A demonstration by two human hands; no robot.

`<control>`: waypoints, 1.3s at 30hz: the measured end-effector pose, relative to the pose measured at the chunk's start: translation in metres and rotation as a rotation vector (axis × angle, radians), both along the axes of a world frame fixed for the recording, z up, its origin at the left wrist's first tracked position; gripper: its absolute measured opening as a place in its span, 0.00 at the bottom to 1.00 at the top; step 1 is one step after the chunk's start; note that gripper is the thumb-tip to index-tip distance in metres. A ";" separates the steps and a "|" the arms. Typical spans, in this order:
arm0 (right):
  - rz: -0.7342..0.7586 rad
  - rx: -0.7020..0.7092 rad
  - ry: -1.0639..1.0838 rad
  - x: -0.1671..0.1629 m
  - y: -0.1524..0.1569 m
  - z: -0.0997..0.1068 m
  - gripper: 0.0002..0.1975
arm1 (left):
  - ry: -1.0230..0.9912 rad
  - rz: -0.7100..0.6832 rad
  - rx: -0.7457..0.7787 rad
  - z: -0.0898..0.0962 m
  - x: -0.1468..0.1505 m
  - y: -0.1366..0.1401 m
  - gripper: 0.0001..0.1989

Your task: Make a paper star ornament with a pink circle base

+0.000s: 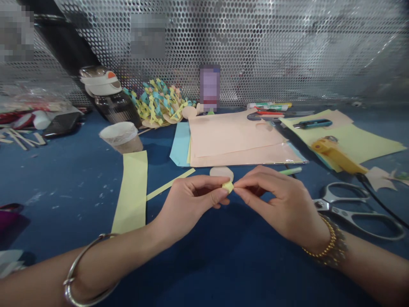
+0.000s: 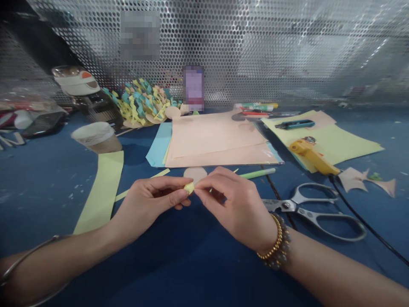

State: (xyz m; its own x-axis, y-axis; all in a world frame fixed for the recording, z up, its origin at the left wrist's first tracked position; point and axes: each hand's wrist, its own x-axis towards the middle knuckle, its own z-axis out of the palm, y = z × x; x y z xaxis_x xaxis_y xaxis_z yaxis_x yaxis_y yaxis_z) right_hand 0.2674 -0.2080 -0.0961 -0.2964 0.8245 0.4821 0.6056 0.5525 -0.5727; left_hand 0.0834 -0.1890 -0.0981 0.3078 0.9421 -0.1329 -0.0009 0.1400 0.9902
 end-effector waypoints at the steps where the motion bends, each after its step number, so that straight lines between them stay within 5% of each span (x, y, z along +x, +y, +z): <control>1: -0.001 0.007 -0.001 0.000 0.000 0.000 0.05 | 0.000 -0.001 -0.004 0.000 0.000 0.000 0.09; 22: -0.057 0.135 0.090 -0.002 -0.003 -0.001 0.03 | -0.151 -0.108 -0.089 -0.008 -0.003 0.003 0.10; 39: -0.068 0.085 0.151 -0.005 -0.002 -0.003 0.03 | -0.208 -0.094 -0.154 -0.008 -0.003 0.001 0.09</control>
